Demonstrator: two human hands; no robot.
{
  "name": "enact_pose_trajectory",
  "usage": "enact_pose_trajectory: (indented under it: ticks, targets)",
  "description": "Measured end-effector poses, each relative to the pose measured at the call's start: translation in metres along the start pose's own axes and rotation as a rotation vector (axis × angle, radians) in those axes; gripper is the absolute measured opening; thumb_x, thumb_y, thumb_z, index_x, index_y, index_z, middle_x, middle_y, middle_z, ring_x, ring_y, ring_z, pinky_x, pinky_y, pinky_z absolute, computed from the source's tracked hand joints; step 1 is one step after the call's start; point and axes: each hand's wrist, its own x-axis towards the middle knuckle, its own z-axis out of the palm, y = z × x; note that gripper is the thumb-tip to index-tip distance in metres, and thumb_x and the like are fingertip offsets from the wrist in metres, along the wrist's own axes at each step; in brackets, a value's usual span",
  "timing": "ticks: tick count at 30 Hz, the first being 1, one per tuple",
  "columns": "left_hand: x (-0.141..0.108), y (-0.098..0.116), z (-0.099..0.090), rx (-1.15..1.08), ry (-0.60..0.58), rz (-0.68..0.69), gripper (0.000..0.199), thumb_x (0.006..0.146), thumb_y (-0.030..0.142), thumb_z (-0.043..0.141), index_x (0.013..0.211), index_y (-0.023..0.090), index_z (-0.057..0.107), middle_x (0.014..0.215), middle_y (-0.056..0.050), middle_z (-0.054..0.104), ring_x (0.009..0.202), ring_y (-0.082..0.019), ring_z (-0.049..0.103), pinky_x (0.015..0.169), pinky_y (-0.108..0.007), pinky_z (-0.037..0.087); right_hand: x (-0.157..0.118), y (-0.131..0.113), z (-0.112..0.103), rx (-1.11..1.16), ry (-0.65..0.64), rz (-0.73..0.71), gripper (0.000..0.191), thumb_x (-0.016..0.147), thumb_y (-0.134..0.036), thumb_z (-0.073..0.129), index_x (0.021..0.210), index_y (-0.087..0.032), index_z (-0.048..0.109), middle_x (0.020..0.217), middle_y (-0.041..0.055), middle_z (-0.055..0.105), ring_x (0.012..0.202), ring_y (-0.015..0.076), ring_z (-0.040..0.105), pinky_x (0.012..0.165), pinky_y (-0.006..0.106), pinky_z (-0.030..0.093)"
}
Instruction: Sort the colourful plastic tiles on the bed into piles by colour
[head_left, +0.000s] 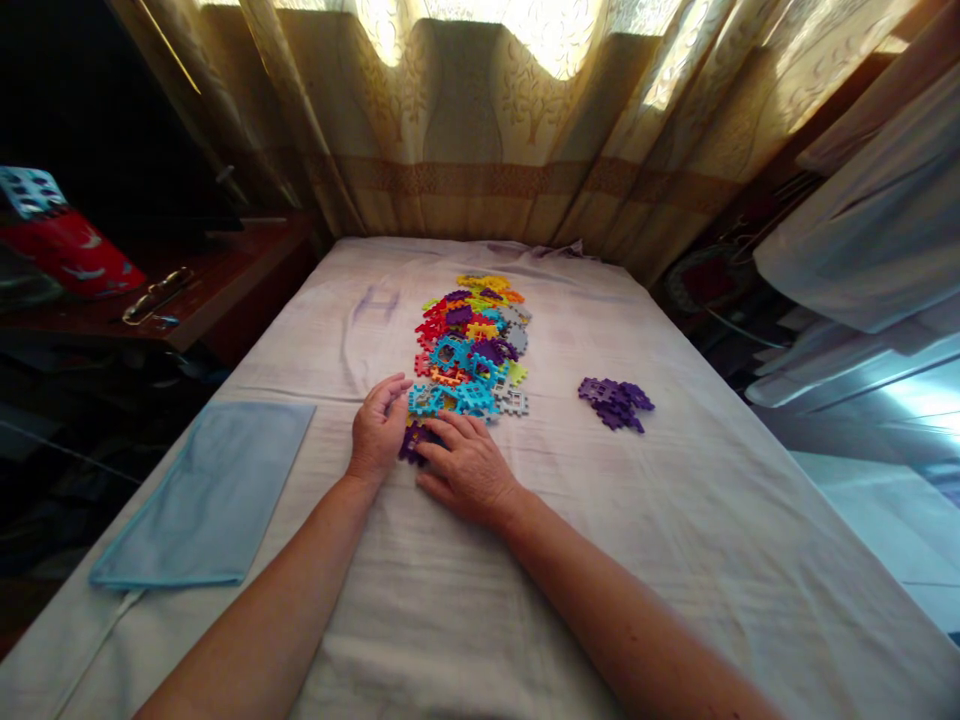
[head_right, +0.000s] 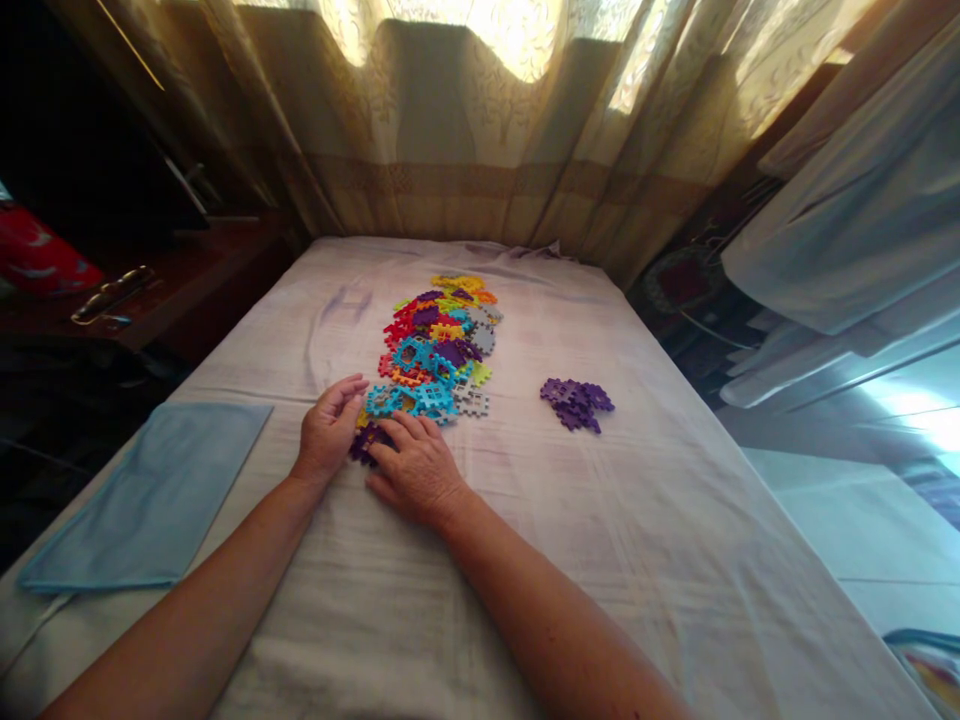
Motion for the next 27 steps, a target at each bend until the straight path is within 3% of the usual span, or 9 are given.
enact_pose_trajectory:
  ticks: [6, 12, 18, 22, 24, 27]
  targets:
    - [0.0, -0.004, 0.001, -0.013, -0.001, 0.009, 0.028, 0.088, 0.032, 0.051, 0.104, 0.018, 0.07, 0.123, -0.01, 0.068, 0.116, -0.021, 0.063, 0.107, -0.039, 0.048, 0.002, -0.001, 0.003, -0.05, 0.074, -0.066, 0.018, 0.088, -0.035, 0.067, 0.098, -0.02, 0.07, 0.123, 0.0102, 0.067, 0.124, 0.027, 0.053, 0.103, 0.044, 0.041]
    - [0.001, -0.006, 0.0, -0.024, 0.001, 0.0, 0.03, 0.086, 0.034, 0.053, 0.104, 0.018, 0.071, 0.123, -0.01, 0.069, 0.117, -0.022, 0.063, 0.108, -0.04, 0.046, 0.003, 0.005, 0.008, -0.106, 0.195, -0.143, 0.014, 0.094, -0.032, 0.059, 0.093, -0.02, 0.067, 0.115, 0.0075, 0.072, 0.111, 0.0226, 0.061, 0.095, 0.038, 0.044]
    - [0.002, -0.011, 0.0, -0.064, -0.001, -0.015, 0.033, 0.085, 0.038, 0.055, 0.105, 0.018, 0.071, 0.124, -0.011, 0.068, 0.117, -0.023, 0.063, 0.107, -0.041, 0.047, 0.003, 0.017, -0.005, -0.125, 0.364, -0.062, 0.025, 0.1, -0.023, 0.044, 0.088, -0.021, 0.066, 0.089, 0.0046, 0.075, 0.082, 0.0169, 0.063, 0.078, 0.03, 0.044]
    - [0.003, -0.013, 0.001, -0.079, -0.007, -0.019, 0.034, 0.084, 0.038, 0.055, 0.105, 0.018, 0.072, 0.125, -0.011, 0.067, 0.116, -0.024, 0.063, 0.107, -0.042, 0.046, -0.006, 0.057, -0.038, -0.131, 0.533, 0.182, 0.032, 0.102, -0.029, 0.039, 0.091, -0.02, 0.068, 0.086, 0.0069, 0.073, 0.082, 0.0181, 0.064, 0.079, 0.028, 0.044]
    - [0.003, -0.013, 0.001, -0.078, -0.011, -0.02, 0.034, 0.084, 0.038, 0.055, 0.105, 0.018, 0.072, 0.126, -0.011, 0.067, 0.117, -0.023, 0.062, 0.108, -0.042, 0.046, -0.018, 0.089, -0.058, -0.141, 0.614, 0.405, 0.033, 0.101, -0.032, 0.039, 0.094, -0.019, 0.069, 0.089, 0.0081, 0.073, 0.083, 0.0189, 0.064, 0.077, 0.027, 0.044]
    - [0.002, -0.011, 0.001, -0.072, -0.01, -0.026, 0.034, 0.084, 0.04, 0.056, 0.105, 0.018, 0.072, 0.126, -0.011, 0.067, 0.116, -0.023, 0.063, 0.108, -0.043, 0.045, -0.044, 0.136, -0.083, -0.195, 0.621, 0.817, 0.03, 0.096, -0.032, 0.044, 0.093, -0.019, 0.071, 0.084, 0.0073, 0.072, 0.075, 0.0194, 0.062, 0.067, 0.027, 0.039]
